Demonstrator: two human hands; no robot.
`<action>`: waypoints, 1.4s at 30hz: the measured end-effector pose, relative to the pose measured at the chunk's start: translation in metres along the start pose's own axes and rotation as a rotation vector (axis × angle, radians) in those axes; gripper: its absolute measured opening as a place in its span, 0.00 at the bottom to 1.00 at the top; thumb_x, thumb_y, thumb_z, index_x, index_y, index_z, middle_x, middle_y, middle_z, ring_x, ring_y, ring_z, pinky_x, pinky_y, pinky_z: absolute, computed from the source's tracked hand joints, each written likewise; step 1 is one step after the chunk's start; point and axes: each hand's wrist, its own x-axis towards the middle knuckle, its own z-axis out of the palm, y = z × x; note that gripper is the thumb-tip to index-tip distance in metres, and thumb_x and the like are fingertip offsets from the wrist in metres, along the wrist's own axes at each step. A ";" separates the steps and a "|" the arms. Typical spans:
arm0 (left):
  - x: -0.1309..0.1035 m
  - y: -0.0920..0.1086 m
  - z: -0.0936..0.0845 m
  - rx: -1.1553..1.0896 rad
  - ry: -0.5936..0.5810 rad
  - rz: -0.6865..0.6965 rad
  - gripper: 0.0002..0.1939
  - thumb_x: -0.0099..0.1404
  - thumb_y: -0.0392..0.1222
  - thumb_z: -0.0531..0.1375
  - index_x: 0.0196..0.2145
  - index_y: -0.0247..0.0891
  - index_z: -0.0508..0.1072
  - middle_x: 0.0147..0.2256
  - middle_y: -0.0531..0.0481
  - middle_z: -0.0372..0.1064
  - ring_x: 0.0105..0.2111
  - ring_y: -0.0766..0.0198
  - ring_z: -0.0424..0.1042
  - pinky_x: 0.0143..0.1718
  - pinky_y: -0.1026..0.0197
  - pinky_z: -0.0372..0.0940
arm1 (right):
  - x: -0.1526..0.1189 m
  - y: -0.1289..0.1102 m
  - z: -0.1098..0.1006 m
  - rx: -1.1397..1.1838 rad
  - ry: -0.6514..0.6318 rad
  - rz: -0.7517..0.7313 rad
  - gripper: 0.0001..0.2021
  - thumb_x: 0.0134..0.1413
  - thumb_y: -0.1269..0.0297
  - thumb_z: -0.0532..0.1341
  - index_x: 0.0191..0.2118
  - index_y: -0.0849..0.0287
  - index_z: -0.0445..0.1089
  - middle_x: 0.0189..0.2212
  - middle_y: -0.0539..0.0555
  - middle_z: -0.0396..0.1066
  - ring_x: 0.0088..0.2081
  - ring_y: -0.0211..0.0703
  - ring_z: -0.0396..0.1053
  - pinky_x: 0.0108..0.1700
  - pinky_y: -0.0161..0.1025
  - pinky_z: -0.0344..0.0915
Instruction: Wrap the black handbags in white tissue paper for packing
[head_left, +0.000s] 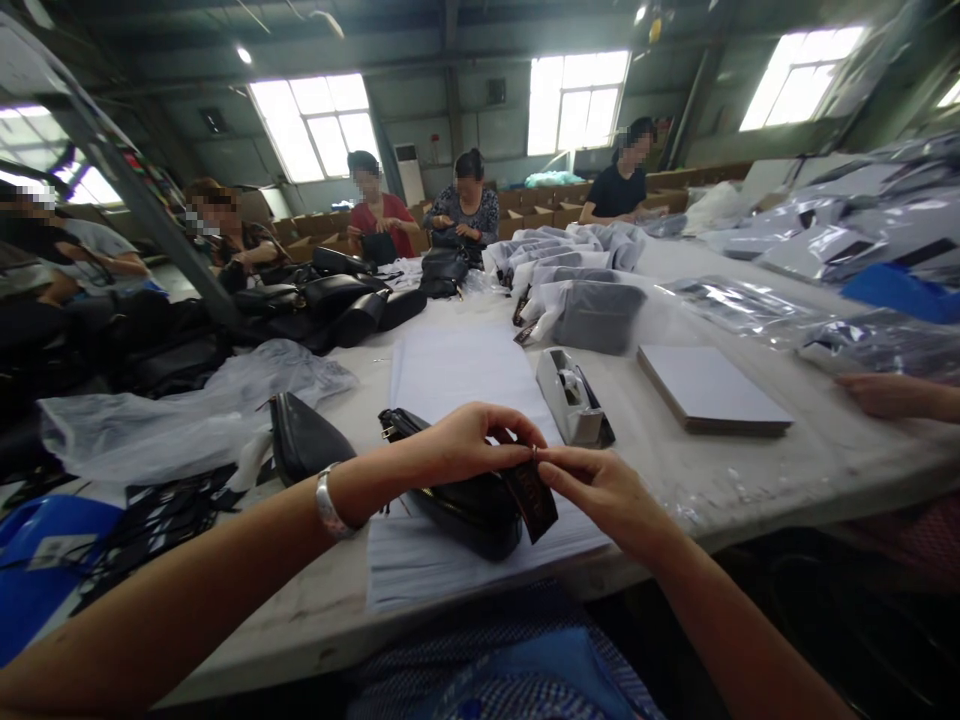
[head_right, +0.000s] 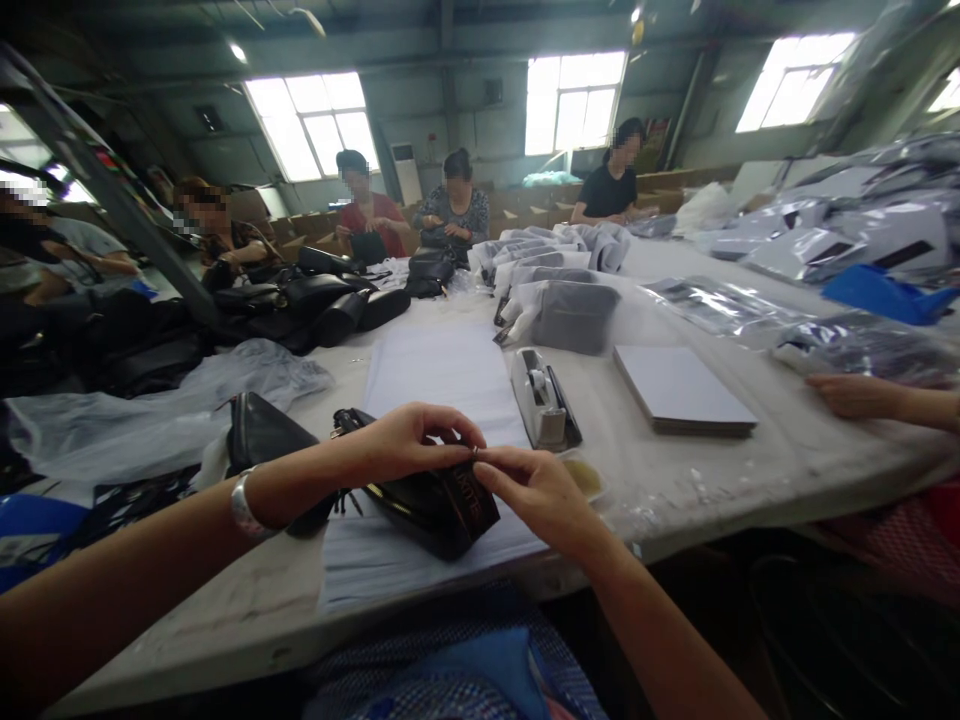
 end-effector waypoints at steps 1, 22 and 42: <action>0.000 0.000 -0.003 0.000 0.037 -0.001 0.13 0.61 0.41 0.63 0.44 0.36 0.78 0.35 0.49 0.77 0.35 0.65 0.74 0.38 0.64 0.68 | -0.003 0.006 0.002 0.043 0.057 0.012 0.14 0.59 0.56 0.63 0.47 0.54 0.78 0.41 0.52 0.79 0.45 0.48 0.75 0.49 0.41 0.71; -0.007 0.079 -0.061 0.392 0.774 0.533 0.14 0.62 0.35 0.64 0.46 0.41 0.77 0.40 0.51 0.77 0.40 0.63 0.76 0.41 0.61 0.73 | -0.025 0.043 0.034 0.124 0.301 -0.154 0.28 0.58 0.62 0.65 0.63 0.46 0.61 0.60 0.56 0.65 0.58 0.50 0.66 0.58 0.49 0.67; -0.025 -0.010 0.010 0.690 0.119 0.248 0.32 0.63 0.48 0.64 0.63 0.48 0.62 0.56 0.43 0.70 0.55 0.51 0.70 0.55 0.50 0.65 | -0.022 0.056 0.030 0.828 0.518 0.156 0.12 0.52 0.51 0.68 0.34 0.54 0.78 0.38 0.54 0.79 0.45 0.48 0.76 0.57 0.52 0.68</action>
